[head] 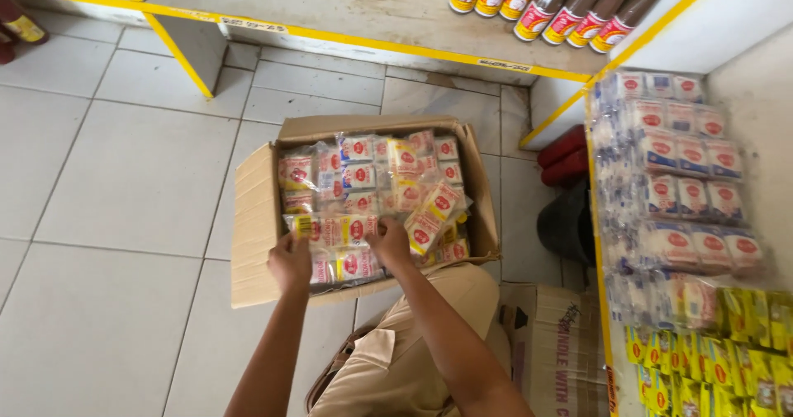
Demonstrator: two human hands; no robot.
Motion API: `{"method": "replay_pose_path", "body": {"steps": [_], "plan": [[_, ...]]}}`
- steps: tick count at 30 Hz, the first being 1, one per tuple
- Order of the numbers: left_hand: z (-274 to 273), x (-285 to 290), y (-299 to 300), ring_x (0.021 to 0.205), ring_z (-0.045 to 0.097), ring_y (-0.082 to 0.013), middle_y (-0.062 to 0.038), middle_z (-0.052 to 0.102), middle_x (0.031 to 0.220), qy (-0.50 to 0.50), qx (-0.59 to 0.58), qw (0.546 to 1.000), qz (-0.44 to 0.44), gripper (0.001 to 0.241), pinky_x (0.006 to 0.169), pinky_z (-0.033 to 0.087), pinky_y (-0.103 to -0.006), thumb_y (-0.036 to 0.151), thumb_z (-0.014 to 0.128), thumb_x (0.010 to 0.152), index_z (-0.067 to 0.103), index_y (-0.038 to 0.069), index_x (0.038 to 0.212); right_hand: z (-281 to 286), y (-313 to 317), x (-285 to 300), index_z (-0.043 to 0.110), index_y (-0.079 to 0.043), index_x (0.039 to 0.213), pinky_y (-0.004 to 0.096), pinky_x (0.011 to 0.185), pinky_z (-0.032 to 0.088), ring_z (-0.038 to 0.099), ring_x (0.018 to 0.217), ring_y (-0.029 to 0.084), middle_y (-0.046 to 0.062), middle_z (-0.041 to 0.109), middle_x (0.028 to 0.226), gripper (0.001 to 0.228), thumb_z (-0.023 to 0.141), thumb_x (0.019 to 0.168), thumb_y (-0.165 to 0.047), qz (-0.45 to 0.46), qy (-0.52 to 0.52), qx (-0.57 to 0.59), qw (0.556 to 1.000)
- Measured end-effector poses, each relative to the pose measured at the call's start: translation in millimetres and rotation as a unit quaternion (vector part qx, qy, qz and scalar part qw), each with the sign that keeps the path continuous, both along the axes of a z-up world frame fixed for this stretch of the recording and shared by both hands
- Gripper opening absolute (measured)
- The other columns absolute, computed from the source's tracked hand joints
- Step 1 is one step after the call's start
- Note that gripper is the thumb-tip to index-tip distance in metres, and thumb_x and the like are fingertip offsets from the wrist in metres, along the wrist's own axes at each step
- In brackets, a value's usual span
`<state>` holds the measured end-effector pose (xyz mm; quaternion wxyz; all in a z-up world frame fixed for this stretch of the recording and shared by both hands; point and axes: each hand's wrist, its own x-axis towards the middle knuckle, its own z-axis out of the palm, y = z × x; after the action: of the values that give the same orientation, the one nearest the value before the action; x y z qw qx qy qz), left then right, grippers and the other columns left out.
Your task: Restocking grocery products from cardboard boxes onto store shelves.
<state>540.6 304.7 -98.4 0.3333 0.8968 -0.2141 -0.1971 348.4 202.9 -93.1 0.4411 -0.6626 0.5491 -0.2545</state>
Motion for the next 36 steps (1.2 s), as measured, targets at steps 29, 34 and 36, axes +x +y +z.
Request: {"method": "replay_pose_path", "body": {"steps": [29, 34, 36], "plan": [[166, -237, -214, 0.106, 0.072, -0.0258, -0.021, 0.074, 0.114, 0.415, -0.36, 0.82, -0.162, 0.04, 0.097, 0.058, -0.0374, 0.011, 0.07, 0.095, 0.06, -0.01, 0.128, 168, -182, -291, 0.066, 0.0, 0.13, 0.027, 0.089, 0.059, 0.07, 0.104, 0.012, 0.012, 0.074, 0.119, 0.038, 0.073, 0.093, -0.004, -0.115, -0.184, -0.196, 0.956], [139, -333, -334, 0.107, 0.071, -0.0193, -0.015, 0.074, 0.119, 0.404, -0.418, 0.764, -0.28, 0.041, 0.095, 0.056, -0.031, 0.009, 0.07, 0.095, 0.061, -0.006, 0.131, 209, -253, -374, 0.074, -0.004, 0.125, 0.029, 0.079, 0.056, 0.07, 0.089, 0.016, 0.01, 0.078, 0.103, 0.035, 0.07, 0.09, -0.004, -0.298, -0.024, -0.211, 0.931], [145, -375, -377, 0.105, 0.072, -0.0196, -0.016, 0.075, 0.118, 0.41, -0.402, 0.766, -0.287, 0.041, 0.092, 0.057, -0.0309, 0.008, 0.071, 0.093, 0.062, -0.007, 0.131, 202, -294, -416, 0.073, -0.003, 0.124, 0.029, 0.082, 0.057, 0.073, 0.093, 0.018, 0.013, 0.077, 0.107, 0.034, 0.07, 0.09, -0.004, -0.302, 0.002, -0.265, 0.916]]}}
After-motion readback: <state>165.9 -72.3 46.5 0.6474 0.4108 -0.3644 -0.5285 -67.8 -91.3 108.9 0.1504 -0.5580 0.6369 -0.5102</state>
